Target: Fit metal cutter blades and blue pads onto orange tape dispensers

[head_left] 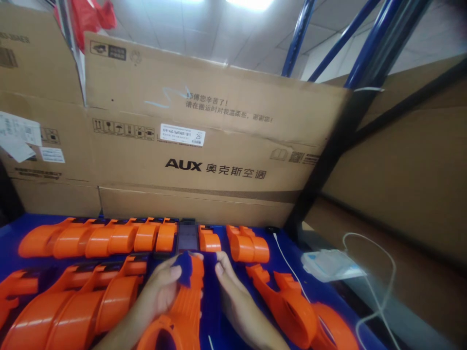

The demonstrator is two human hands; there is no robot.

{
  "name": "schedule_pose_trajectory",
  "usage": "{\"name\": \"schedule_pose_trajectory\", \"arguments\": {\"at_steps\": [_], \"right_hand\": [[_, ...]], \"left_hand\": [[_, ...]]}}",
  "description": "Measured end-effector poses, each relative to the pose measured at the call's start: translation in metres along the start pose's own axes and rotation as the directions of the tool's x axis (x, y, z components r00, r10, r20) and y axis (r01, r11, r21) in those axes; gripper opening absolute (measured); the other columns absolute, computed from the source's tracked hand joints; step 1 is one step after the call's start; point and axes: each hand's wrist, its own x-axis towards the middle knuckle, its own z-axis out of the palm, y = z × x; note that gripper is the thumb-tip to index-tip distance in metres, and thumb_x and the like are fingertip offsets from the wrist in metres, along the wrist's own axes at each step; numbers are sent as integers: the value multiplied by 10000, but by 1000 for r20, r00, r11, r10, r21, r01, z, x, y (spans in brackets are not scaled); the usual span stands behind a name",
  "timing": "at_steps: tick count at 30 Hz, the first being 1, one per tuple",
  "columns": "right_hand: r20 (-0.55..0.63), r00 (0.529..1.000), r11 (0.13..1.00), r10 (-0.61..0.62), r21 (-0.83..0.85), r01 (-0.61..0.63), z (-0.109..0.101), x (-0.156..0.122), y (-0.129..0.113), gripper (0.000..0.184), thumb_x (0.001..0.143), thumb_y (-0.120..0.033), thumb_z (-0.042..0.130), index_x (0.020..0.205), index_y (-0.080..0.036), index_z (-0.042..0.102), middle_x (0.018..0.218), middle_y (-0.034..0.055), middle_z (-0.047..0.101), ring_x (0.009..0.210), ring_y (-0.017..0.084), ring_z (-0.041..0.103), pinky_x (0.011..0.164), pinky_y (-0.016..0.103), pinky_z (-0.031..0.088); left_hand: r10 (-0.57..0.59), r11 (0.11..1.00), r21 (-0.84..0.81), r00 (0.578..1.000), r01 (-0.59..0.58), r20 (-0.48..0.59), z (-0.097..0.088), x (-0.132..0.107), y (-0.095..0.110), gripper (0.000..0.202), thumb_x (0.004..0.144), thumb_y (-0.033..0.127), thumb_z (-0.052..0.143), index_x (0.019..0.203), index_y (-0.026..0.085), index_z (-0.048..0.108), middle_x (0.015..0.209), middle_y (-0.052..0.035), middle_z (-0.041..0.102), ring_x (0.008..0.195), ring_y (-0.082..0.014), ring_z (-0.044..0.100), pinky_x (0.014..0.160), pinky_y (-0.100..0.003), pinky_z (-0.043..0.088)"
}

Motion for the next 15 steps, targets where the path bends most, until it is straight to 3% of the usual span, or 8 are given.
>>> {"name": "schedule_pose_trajectory", "arguments": {"at_steps": [3,8,11,15], "right_hand": [[2,998,997,-69,-29,69,3,3,-8,358,901,-537,635,1163,-295,668,1179,40,710,1114,264,657,892,373,543],[-147,929,926,-340,-222,304,5,6,-26,266,873,-458,699,1056,-265,701,1081,39,733,1070,262,670,956,355,514],[-93,900,872,-425,-307,380,-1,4,-27,284,864,-401,721,1108,-255,708,1136,72,737,1105,276,661,1010,387,486],[35,881,818,-472,-356,453,-6,0,-27,303,877,-372,704,1156,-253,717,1193,95,724,1148,297,648,1030,430,480]], "left_hand": [[105,994,-16,994,-105,-4,4,-1,-3,309,762,298,745,1034,154,770,977,-134,793,1002,-353,722,906,-472,558],[175,982,99,975,-162,-137,7,-9,-3,461,789,251,736,1244,259,665,1186,-88,741,1138,-321,660,983,-434,503],[264,947,241,943,-213,-203,7,-10,-3,520,757,246,786,1257,277,646,1287,-76,688,1217,-311,603,985,-390,494],[293,930,280,940,-238,-177,9,-8,-3,546,717,222,825,1231,279,649,1407,-78,609,1274,-321,565,937,-352,524]]}}
